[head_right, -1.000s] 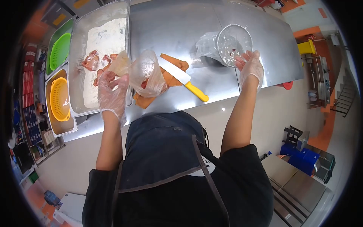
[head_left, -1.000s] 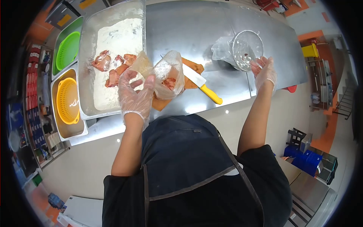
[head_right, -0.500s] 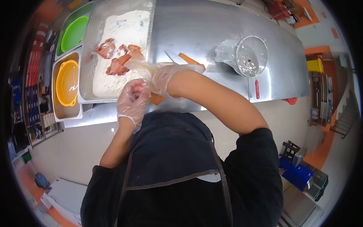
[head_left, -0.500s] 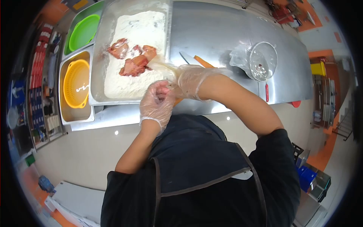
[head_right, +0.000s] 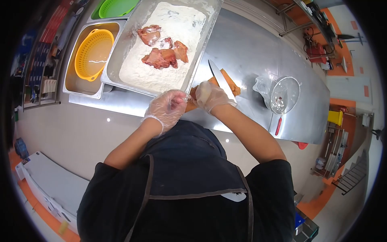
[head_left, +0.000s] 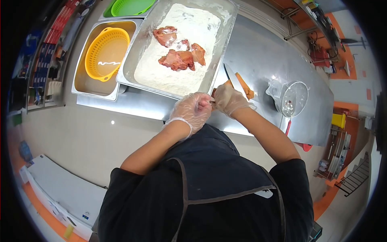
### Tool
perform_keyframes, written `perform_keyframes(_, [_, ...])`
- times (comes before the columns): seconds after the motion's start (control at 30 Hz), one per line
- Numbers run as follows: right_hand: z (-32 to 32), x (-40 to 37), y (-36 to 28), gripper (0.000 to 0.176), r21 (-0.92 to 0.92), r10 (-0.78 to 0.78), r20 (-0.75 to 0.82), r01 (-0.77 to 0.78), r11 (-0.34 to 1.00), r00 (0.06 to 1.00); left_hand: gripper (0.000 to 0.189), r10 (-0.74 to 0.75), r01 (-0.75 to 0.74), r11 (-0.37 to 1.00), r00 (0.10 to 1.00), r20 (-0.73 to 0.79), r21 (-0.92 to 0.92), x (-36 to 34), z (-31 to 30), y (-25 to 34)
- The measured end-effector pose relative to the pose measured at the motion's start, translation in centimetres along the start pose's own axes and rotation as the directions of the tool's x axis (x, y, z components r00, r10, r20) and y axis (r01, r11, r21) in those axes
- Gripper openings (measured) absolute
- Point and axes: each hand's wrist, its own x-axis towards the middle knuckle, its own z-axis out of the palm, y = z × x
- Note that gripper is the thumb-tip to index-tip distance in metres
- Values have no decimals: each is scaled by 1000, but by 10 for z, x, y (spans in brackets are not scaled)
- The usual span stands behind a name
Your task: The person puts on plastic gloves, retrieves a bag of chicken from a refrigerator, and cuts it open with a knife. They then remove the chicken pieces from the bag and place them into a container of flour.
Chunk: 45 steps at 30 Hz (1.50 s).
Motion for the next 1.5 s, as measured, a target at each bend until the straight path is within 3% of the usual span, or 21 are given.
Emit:
perform_keyframes(0.07, [13, 8, 6, 25, -210, -131, -5, 128, 969, 991, 23, 7, -7, 1000, 1000, -5, 16, 2, 1, 0])
perform_keyframes(0.2, [-8, 3, 9, 31, -162, -120, -25, 115, 980, 992, 19, 16, -17, 1000, 999, 51, 11, 5, 5, 4])
perform_keyframes(0.27, [-44, -6, -7, 39, -23, 21, 225, -16, 1000, 974, 17, 68, -69, 997, 997, 19, 41, 5, 17, -5])
perform_keyframes(0.33, [-50, 2, 3, 49, 24, -75, 315, 71, 997, 946, 13, 175, -171, 980, 984, -27, 102, 6, 20, -12])
perform_keyframes(0.37, [-40, 7, 11, 54, -3, -137, 252, 143, 990, 958, 11, 246, -235, 962, 966, -72, 137, 7, 22, -15])
perform_keyframes(0.4, [-34, 11, 16, 58, -46, -200, 228, 215, 975, 953, 10, 243, -238, 961, 970, -19, 139, 8, 19, -16])
perform_keyframes(0.43, [-42, 10, 5, 60, -66, -71, 320, 97, 993, 945, 11, 283, -276, 954, 958, -49, 114, 6, 23, -18])
perform_keyframes(0.5, [-25, 12, 10, 59, -244, -107, 227, 163, 956, 968, 11, 148, -148, 986, 989, 2, 74, 6, 21, -8])
perform_keyframes(0.53, [0, 23, 31, 59, -253, -124, 213, 177, 951, 969, 11, 156, -153, 985, 988, -20, 83, 7, 18, -2])
perform_keyframes(0.6, [41, 43, 72, 58, 240, -197, 68, 176, 955, 978, 12, 56, -58, 997, 997, 45, 48, 4, 16, 7])
perform_keyframes(0.63, [-38, 10, 3, 54, -238, -114, 325, 198, 951, 939, 13, 83, -84, 996, 996, 40, 20, 7, 20, 3])
perform_keyframes(0.67, [-70, -9, -21, 54, -239, -121, 320, 204, 950, 940, 13, 84, -85, 996, 996, 32, 25, 8, 23, 1])
perform_keyframes(0.73, [-101, -26, -43, 52, -443, 16, 435, 199, 874, 900, 12, 163, -161, 987, 985, -51, 26, 9, 28, 0])
perform_keyframes(0.83, [-54, -5, -7, 47, -341, -97, 345, 221, 914, 933, 12, 192, -181, 974, 979, -73, 133, 6, 31, 4])
perform_keyframes(0.97, [-44, -2, -4, 45, -275, -43, 304, 131, 952, 952, 11, 264, -245, 954, 960, -94, 171, 5, 40, -2])
perform_keyframes(1.03, [-59, -7, -8, 48, -315, -136, 457, 303, 899, 879, 12, 246, -225, 949, 967, -69, 221, 6, 43, 0])
perform_keyframes(1.2, [-26, -4, 18, 55, -125, -208, 319, 259, 958, 925, 15, 244, -239, 934, 970, 14, 265, 5, 46, 2])
perform_keyframes(1.27, [-41, -7, 14, 46, -133, -345, 422, 434, 891, 838, 15, 319, -304, 898, 948, 3, 319, 3, 46, 3])
perform_keyframes(1.4, [-29, -19, 23, 36, -122, -311, 365, 376, 918, 877, 18, 208, -237, 893, 971, 117, 383, -1, 43, 16])
perform_keyframes(1.47, [-38, -17, 19, 38, -154, -309, 298, 365, 918, 903, 19, 168, -203, 909, 978, 126, 364, -4, 40, 20])
perform_keyframes(1.5, [-47, -17, 12, 44, -179, -219, 355, 296, 938, 909, 20, 132, -167, 917, 984, 121, 361, -5, 38, 22])
